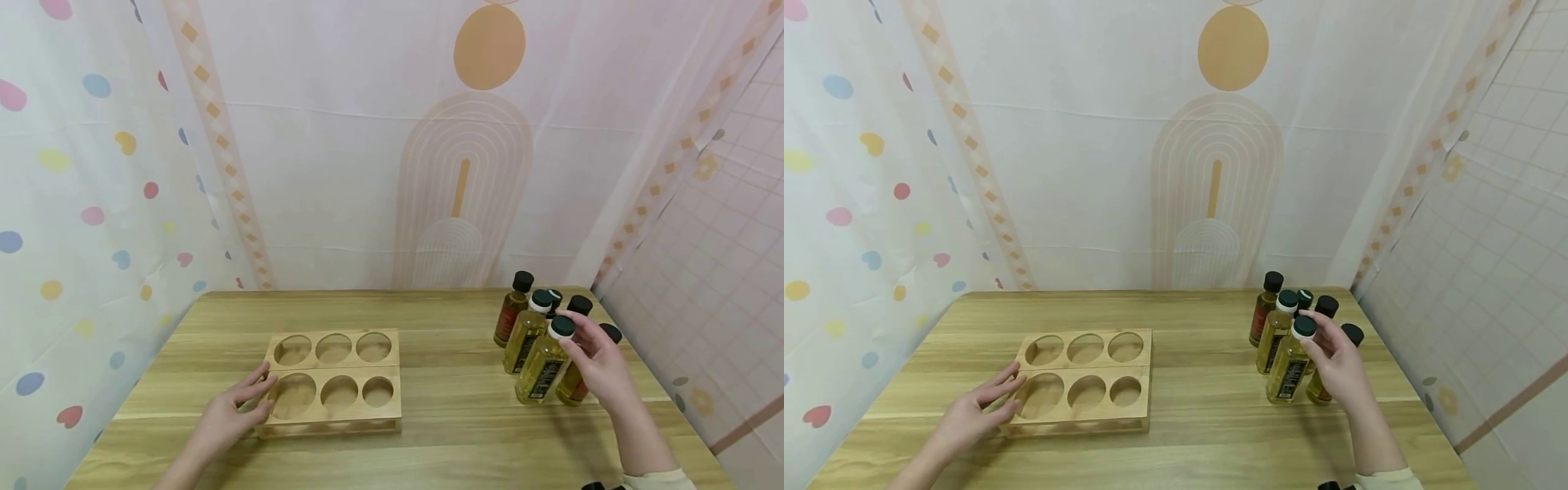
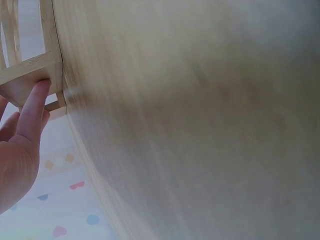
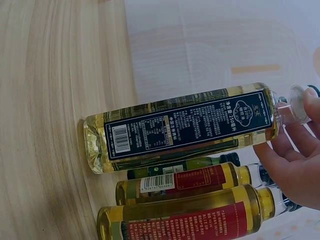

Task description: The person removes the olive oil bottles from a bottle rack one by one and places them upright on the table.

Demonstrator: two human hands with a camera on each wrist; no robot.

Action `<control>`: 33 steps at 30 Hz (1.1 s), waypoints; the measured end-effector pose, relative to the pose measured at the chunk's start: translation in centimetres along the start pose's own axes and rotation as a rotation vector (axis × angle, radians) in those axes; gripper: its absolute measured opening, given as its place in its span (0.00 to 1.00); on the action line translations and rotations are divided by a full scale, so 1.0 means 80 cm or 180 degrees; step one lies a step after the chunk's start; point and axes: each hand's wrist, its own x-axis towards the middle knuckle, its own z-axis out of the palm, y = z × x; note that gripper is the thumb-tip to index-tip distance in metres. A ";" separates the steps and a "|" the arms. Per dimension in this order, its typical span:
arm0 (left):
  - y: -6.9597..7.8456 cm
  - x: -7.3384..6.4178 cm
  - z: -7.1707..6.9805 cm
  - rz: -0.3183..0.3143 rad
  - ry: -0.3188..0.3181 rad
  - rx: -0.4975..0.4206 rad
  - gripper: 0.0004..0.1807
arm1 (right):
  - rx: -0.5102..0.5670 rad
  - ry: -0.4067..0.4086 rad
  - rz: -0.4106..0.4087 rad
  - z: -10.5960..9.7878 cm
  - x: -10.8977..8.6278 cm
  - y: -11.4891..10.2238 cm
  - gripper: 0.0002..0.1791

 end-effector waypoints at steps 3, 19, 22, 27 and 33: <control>-0.001 0.000 0.000 0.0012 0.0025 0.0064 0.25 | -0.0033 -0.0039 0.0019 0.000 -0.001 0.000 0.21; 0.001 0.002 0.002 0.0076 0.0080 0.0009 0.25 | -0.0159 -0.0058 0.0120 0.002 -0.001 0.001 0.22; 0.001 0.002 0.002 0.0063 0.0080 0.0017 0.25 | -0.0204 -0.0026 0.0138 0.002 -0.001 -0.001 0.23; 0.001 0.002 -0.001 0.0099 0.0045 0.0041 0.24 | -0.0300 0.0062 -0.0156 0.006 0.000 -0.007 0.25; 0.011 0.012 -0.015 0.0407 -0.0053 0.0276 0.21 | -0.0980 0.0322 -0.0753 0.011 0.009 -0.015 0.28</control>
